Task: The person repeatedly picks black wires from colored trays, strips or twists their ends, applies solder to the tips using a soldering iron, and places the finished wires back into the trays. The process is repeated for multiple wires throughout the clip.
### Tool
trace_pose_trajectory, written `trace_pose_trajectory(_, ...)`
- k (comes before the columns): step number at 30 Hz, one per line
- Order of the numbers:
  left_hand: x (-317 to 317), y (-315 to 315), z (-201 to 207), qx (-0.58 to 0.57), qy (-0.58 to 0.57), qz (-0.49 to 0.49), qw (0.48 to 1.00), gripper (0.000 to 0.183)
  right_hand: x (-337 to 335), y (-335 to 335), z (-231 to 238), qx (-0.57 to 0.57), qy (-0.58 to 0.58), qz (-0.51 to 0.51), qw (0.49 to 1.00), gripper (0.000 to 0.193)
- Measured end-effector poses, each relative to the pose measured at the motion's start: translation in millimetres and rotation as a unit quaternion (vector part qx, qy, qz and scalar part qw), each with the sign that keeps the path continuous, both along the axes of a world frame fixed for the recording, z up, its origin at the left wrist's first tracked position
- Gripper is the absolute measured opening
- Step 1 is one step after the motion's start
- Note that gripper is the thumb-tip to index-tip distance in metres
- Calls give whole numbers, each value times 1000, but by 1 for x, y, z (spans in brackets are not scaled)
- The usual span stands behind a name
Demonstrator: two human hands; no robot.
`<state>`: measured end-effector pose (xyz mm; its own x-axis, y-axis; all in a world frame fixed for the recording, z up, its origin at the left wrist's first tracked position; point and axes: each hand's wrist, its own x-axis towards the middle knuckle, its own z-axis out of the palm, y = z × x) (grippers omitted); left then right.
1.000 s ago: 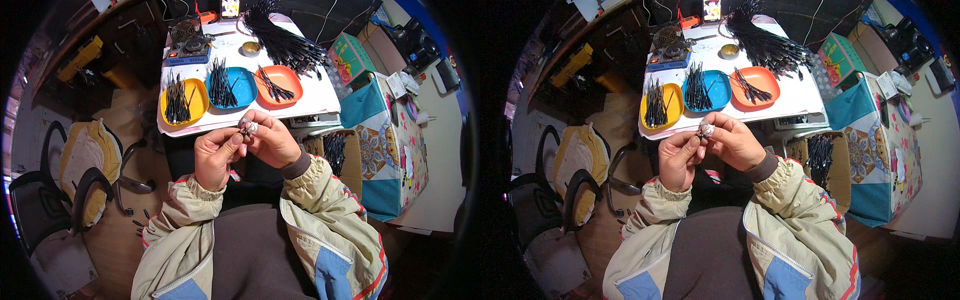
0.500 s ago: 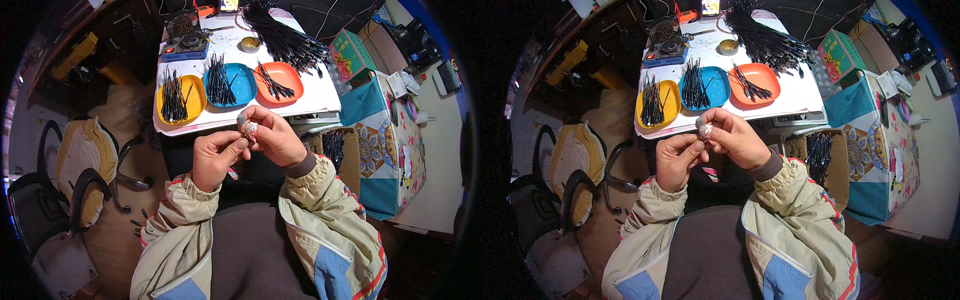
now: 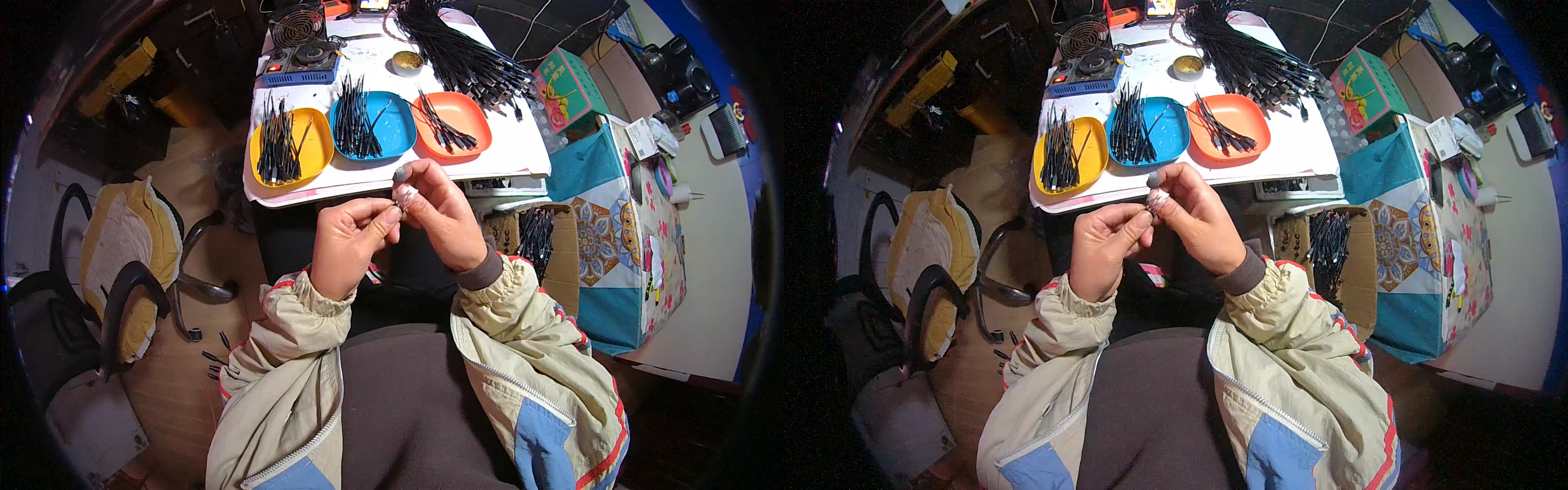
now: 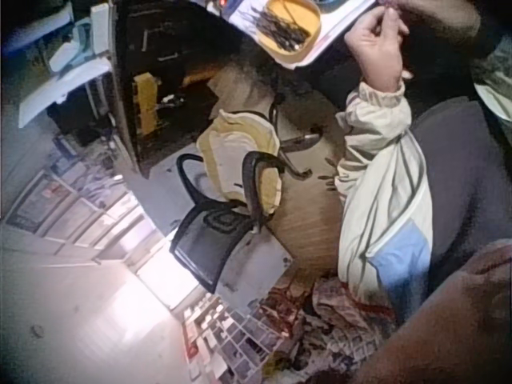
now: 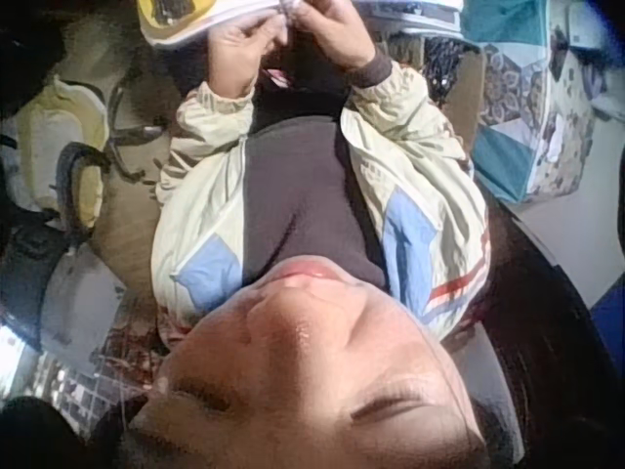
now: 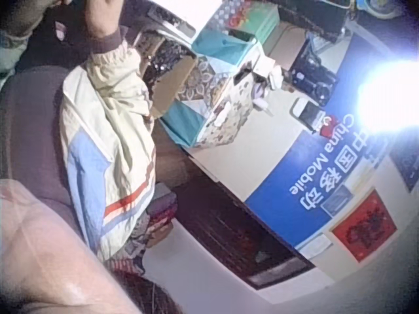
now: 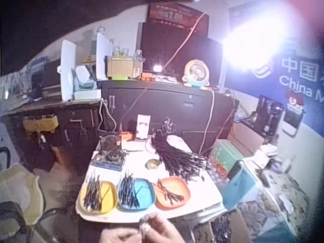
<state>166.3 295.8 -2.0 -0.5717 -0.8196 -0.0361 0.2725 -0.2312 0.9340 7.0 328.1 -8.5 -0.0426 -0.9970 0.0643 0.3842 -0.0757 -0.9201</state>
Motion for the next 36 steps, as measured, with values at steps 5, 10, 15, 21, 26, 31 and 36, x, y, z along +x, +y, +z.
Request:
trace_pose_trajectory(5,0,-2,-4,-42,-45,15,998,15,-16,0,10,-102,319,-68,940,24)
trace_pose_trajectory(10,0,-5,-9,-9,-53,-12,998,15,-14,-4,9,-172,492,-64,851,18)
trace_pose_trajectory(15,2,-10,-9,35,-24,-53,998,15,-10,-6,-6,-56,229,14,972,18)
trace_pose_trajectory(21,8,-13,-4,92,15,-55,994,15,-30,-15,-23,36,-125,-44,991,28)
trace_pose_trajectory(26,14,-15,0,115,2,-97,989,16,-48,5,1,-122,356,-13,926,20)
trace_pose_trajectory(31,14,-15,6,133,9,-153,979,15,-51,12,32,-254,496,5,830,41)
trace_pose_trajectory(36,12,-13,9,125,-6,-174,977,15,-47,11,37,-321,507,0,800,33)
